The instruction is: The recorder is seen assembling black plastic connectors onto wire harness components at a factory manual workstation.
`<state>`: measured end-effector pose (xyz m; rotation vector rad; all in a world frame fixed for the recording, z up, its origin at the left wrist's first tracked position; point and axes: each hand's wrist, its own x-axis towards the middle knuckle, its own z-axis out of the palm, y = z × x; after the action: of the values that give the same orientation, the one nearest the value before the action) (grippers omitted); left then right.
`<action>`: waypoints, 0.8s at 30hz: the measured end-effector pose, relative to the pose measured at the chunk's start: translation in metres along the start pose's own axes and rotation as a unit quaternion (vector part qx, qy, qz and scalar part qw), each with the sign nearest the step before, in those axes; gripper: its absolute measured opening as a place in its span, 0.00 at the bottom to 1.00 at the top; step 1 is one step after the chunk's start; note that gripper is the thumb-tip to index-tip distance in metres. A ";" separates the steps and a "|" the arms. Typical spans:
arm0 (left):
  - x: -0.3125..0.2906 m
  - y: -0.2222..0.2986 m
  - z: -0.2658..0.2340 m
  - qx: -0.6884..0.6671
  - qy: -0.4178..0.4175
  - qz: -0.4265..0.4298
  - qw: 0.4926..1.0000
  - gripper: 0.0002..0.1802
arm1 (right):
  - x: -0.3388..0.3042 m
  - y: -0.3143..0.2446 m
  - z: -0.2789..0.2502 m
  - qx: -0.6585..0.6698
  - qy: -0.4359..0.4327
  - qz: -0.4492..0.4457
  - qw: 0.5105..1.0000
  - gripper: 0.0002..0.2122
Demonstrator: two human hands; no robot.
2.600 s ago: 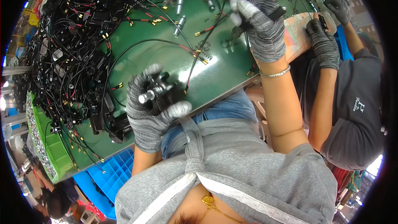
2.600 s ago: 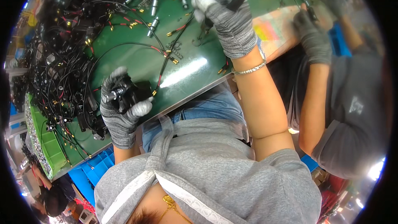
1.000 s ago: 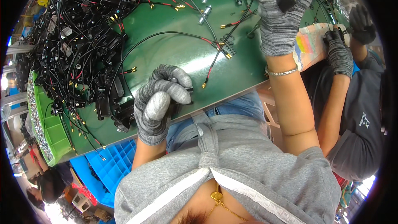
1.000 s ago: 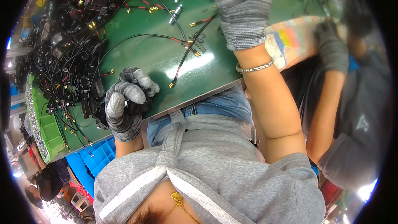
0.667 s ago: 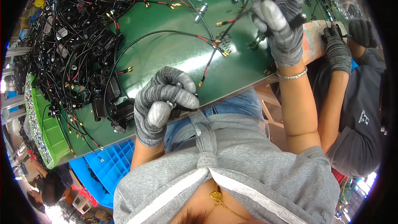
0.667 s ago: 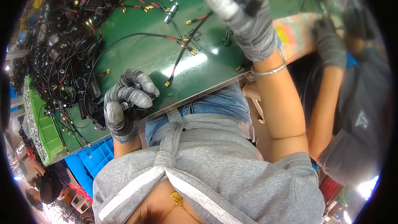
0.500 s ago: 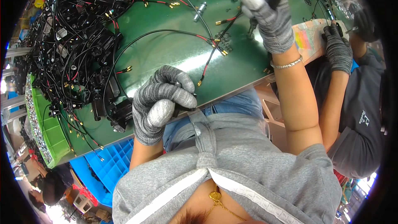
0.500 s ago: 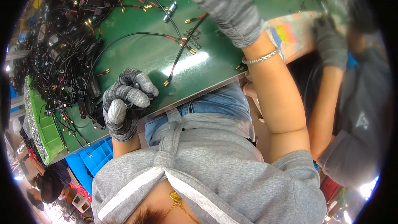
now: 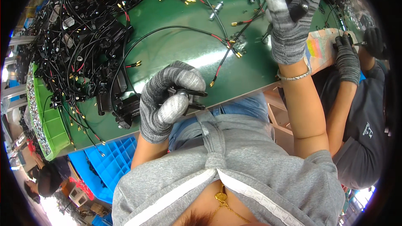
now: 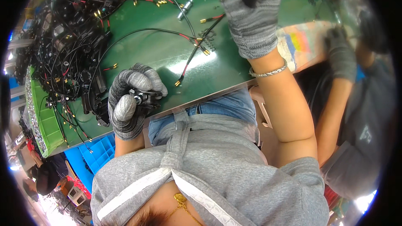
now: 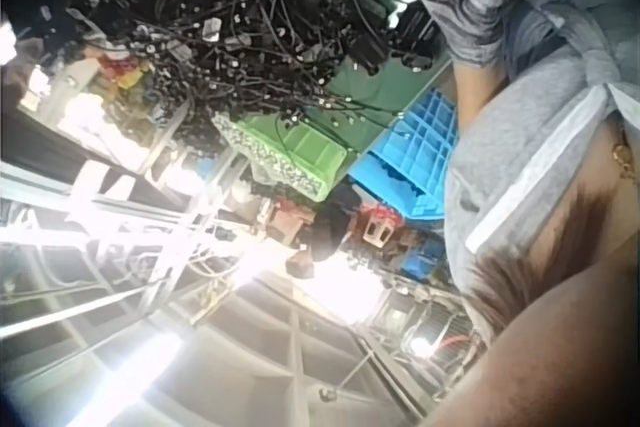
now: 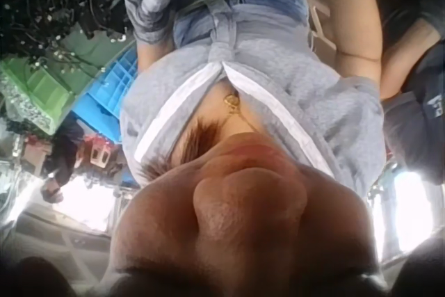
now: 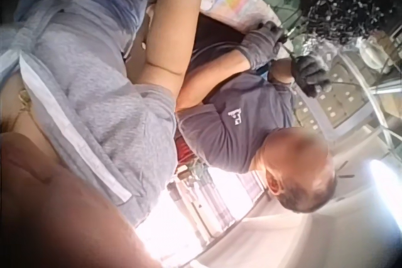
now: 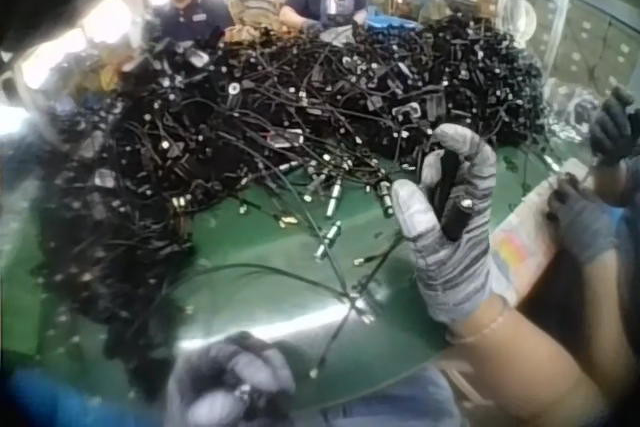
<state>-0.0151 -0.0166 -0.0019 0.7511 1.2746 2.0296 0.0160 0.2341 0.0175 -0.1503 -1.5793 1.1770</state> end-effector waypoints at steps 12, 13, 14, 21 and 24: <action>-0.001 0.001 0.004 -0.027 0.062 0.006 0.998 0.10 | -0.004 -0.002 -0.002 0.033 0.041 0.005 0.999 0.21; -0.002 0.001 0.004 -0.032 0.067 -0.001 0.997 0.11 | -0.004 0.001 -0.004 0.058 0.044 -0.028 0.997 0.20; -0.003 0.002 0.004 -0.037 0.073 -0.008 0.997 0.11 | -0.004 0.001 -0.007 0.058 0.043 -0.029 0.997 0.20; -0.002 0.006 0.006 -0.042 0.060 -0.014 0.997 0.12 | -0.006 -0.007 -0.004 0.059 -0.010 -0.036 0.998 0.23; -0.003 0.007 0.007 -0.040 0.088 -0.037 0.995 0.11 | -0.008 -0.021 0.004 0.058 -0.066 0.039 0.995 0.24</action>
<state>-0.0088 -0.0174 0.0071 0.4888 1.2897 2.1106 0.0261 0.2162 0.0277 -0.0597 -1.6277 1.3589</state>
